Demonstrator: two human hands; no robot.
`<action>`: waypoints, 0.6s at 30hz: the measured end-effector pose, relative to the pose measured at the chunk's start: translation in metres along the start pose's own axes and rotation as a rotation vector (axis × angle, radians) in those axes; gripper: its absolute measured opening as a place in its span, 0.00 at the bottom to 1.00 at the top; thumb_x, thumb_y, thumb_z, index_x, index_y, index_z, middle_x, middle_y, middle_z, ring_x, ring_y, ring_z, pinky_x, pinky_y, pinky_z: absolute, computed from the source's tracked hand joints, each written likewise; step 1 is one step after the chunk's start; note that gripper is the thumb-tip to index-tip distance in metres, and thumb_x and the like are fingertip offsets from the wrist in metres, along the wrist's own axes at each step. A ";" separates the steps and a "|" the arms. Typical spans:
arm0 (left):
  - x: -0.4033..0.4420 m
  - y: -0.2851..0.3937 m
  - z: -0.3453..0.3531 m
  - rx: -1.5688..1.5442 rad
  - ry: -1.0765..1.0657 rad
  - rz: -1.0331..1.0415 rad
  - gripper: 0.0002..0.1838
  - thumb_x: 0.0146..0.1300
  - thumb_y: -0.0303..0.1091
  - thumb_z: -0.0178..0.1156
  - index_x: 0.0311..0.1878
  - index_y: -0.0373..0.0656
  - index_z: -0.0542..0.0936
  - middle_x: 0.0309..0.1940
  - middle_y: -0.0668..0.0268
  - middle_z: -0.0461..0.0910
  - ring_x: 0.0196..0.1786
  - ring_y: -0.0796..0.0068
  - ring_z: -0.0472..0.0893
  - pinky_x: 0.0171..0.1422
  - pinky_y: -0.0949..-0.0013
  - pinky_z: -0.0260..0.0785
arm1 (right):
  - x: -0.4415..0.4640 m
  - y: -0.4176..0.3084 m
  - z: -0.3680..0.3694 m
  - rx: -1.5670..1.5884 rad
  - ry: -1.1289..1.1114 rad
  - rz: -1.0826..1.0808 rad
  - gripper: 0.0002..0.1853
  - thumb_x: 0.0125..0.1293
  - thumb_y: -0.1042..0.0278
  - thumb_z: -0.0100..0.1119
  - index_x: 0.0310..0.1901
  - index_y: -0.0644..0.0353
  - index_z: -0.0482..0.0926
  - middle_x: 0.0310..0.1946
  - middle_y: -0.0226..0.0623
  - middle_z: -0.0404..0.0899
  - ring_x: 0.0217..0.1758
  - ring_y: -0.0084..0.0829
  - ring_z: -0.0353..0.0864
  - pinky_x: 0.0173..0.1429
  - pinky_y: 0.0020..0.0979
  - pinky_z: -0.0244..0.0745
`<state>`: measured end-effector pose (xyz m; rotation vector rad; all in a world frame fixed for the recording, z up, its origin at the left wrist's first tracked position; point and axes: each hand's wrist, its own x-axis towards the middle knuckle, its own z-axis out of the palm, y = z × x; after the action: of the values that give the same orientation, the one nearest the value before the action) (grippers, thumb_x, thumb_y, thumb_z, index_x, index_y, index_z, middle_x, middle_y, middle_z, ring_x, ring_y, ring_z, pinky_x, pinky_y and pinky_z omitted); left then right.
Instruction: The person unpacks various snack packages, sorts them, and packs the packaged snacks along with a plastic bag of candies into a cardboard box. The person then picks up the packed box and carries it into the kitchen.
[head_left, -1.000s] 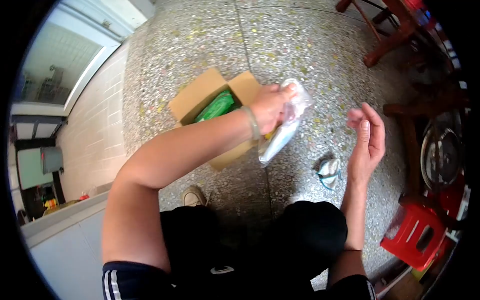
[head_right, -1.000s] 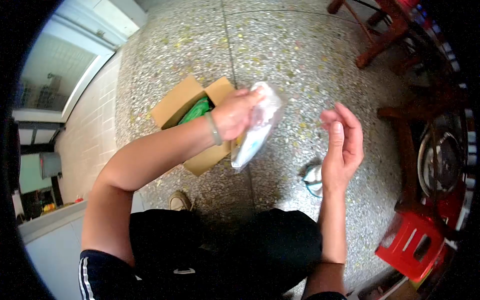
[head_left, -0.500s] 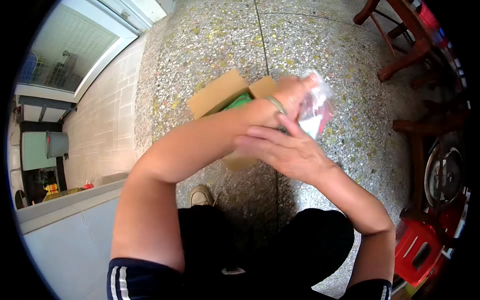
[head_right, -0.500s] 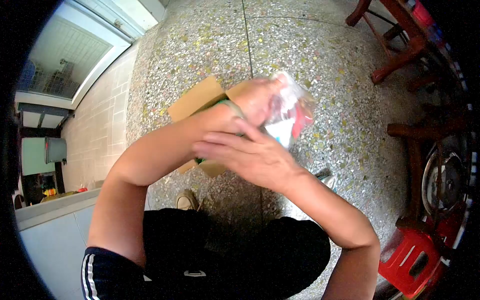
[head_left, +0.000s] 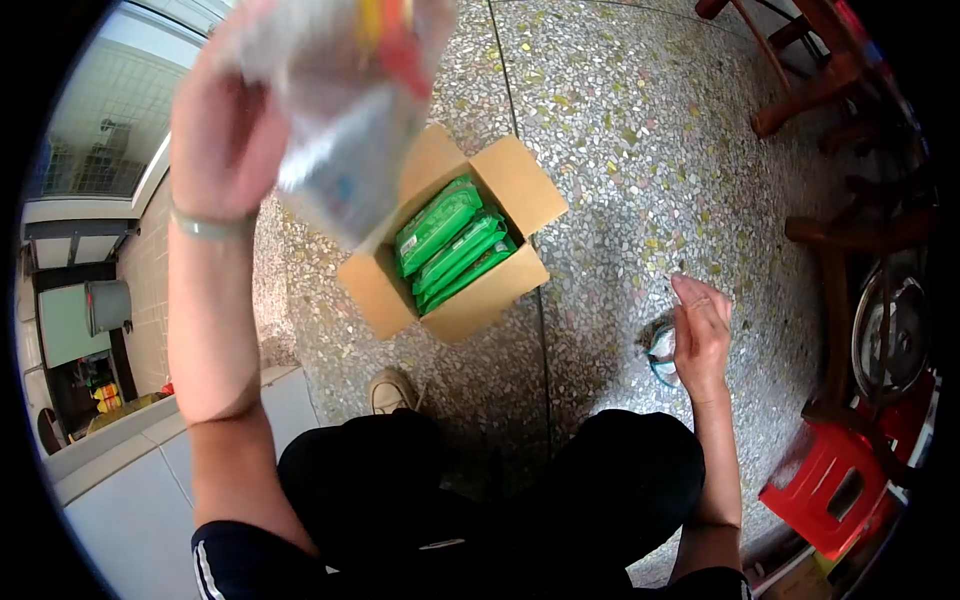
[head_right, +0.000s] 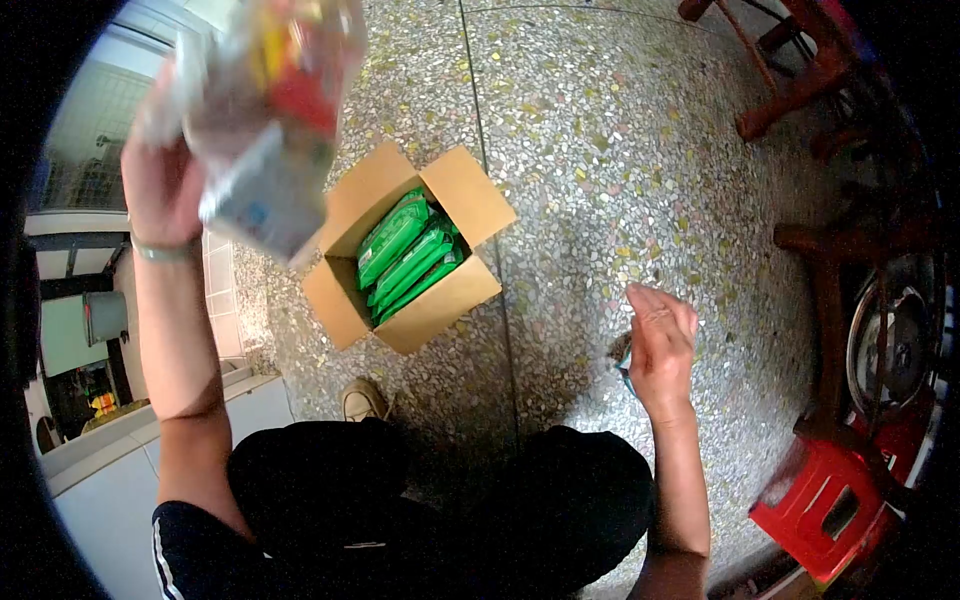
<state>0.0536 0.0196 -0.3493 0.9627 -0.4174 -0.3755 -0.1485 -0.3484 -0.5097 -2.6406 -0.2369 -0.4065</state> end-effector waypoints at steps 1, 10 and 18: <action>-0.015 -0.009 -0.004 0.034 0.044 -0.112 0.16 0.62 0.35 0.53 0.50 0.37 0.71 0.47 0.61 0.76 0.49 0.68 0.77 0.54 0.65 0.71 | -0.008 0.006 0.000 0.014 -0.023 0.050 0.18 0.54 0.84 0.54 0.48 0.62 0.76 0.44 0.40 0.78 0.47 0.39 0.74 0.53 0.37 0.64; -0.097 -0.137 0.000 1.192 0.011 -0.249 0.22 0.53 0.35 0.64 0.48 0.34 0.72 0.41 0.61 0.74 0.45 0.72 0.73 0.49 0.69 0.66 | -0.081 0.049 0.016 -0.081 -0.186 0.259 0.22 0.50 0.82 0.54 0.51 0.60 0.73 0.41 0.43 0.77 0.44 0.43 0.74 0.51 0.38 0.67; -0.126 -0.124 -0.132 1.048 0.638 -0.324 0.21 0.60 0.31 0.57 0.54 0.33 0.67 0.49 0.60 0.73 0.50 0.73 0.72 0.56 0.70 0.64 | -0.137 0.055 0.042 -0.153 -0.104 0.535 0.26 0.52 0.73 0.60 0.55 0.58 0.68 0.50 0.44 0.70 0.51 0.46 0.68 0.54 0.43 0.64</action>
<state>-0.0038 0.1096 -0.5427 2.1028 0.1825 -0.0941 -0.2551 -0.3906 -0.6123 -2.7339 0.4797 -0.1095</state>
